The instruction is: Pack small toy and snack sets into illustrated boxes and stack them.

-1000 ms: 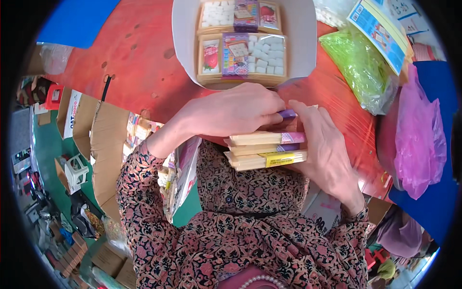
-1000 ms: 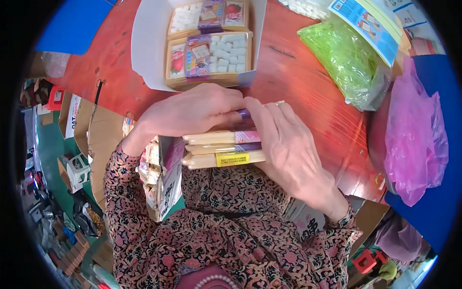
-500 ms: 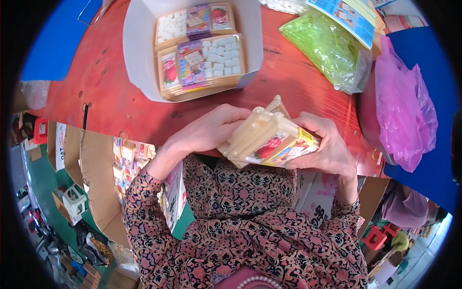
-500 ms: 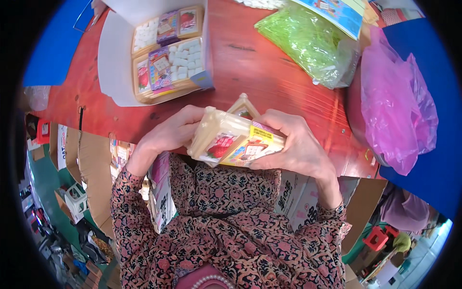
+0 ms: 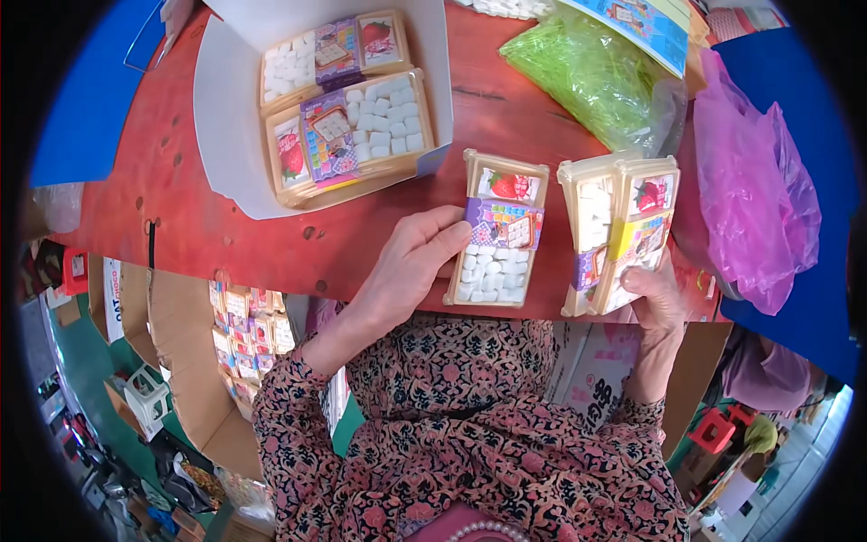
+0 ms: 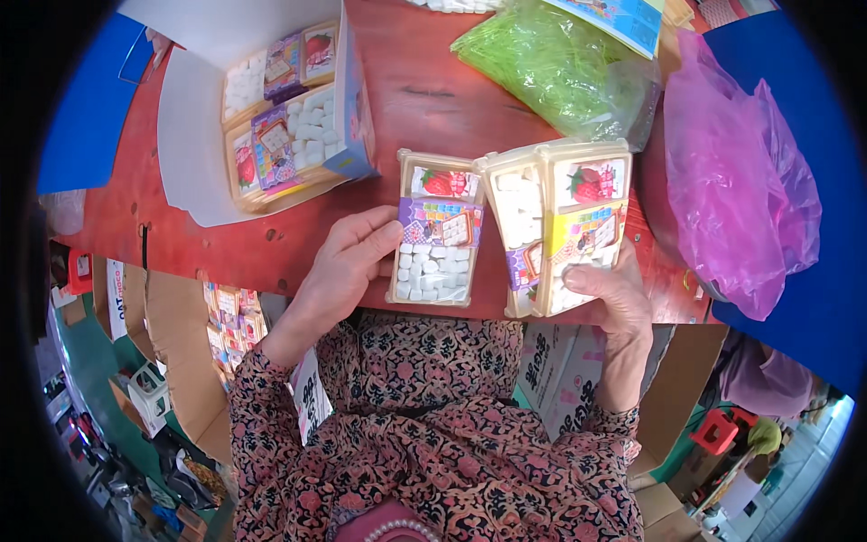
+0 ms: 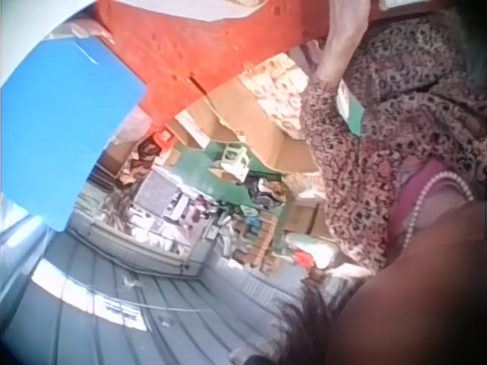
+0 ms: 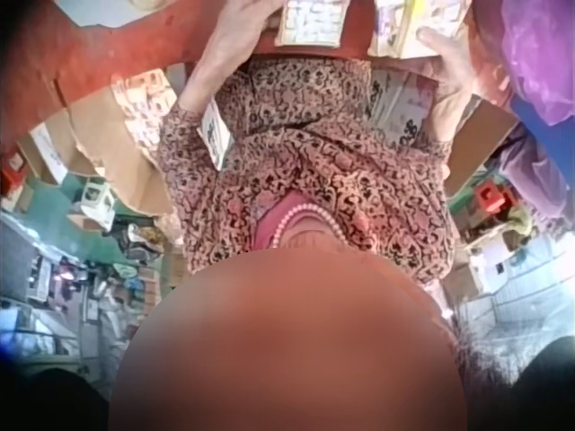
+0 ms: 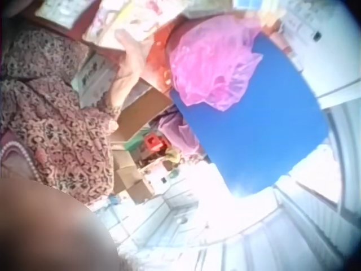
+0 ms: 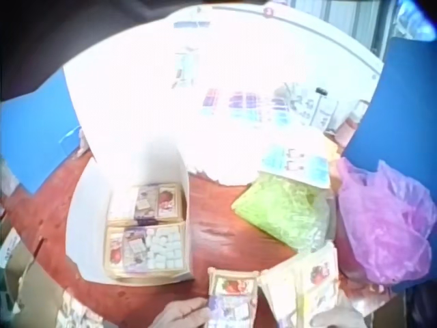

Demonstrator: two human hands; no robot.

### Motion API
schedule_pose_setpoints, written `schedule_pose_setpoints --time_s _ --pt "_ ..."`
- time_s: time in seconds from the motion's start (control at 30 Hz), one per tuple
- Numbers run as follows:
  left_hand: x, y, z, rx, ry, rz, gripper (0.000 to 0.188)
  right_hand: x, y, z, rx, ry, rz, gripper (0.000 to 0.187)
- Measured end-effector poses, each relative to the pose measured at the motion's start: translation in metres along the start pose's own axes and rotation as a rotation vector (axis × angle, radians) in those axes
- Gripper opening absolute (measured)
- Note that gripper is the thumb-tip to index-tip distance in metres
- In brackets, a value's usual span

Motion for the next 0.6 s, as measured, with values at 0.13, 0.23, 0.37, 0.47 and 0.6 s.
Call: schedule_pose_setpoints --time_s 0.13,0.23,0.37,0.47,0.6 --pt "-0.008 -0.003 -0.004 -0.063 0.085 -0.029 0.031 -0.003 -0.003 0.010 -0.042 0.006 -0.019 0.064" --pt "-0.017 -0.002 -0.012 -0.163 0.141 -0.031 0.029 -0.012 -0.003 0.014 -0.065 0.018 0.002 0.060" --pt "-0.034 -0.006 -0.034 -0.215 0.284 -0.015 0.025 -0.023 -0.002 0.016 -0.051 0.189 0.041 0.053" --pt "-0.037 -0.010 -0.044 -0.259 0.317 0.015 0.022 -0.031 -0.003 0.012 -0.073 0.244 0.016 0.062" --pt "-0.040 -0.011 -0.048 -0.316 0.355 0.020 0.022 -0.035 -0.006 0.008 -0.003 0.296 -0.046 0.065"
Point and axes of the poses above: each hand's wrist, its own y-axis away from the middle knuckle, its own x-axis out of the back of the hand, z = x × y, the point moved 6 cm from there along -y, towards the middle knuckle, and after that the axes turned 12 degrees about y, right-handed, at the moved point
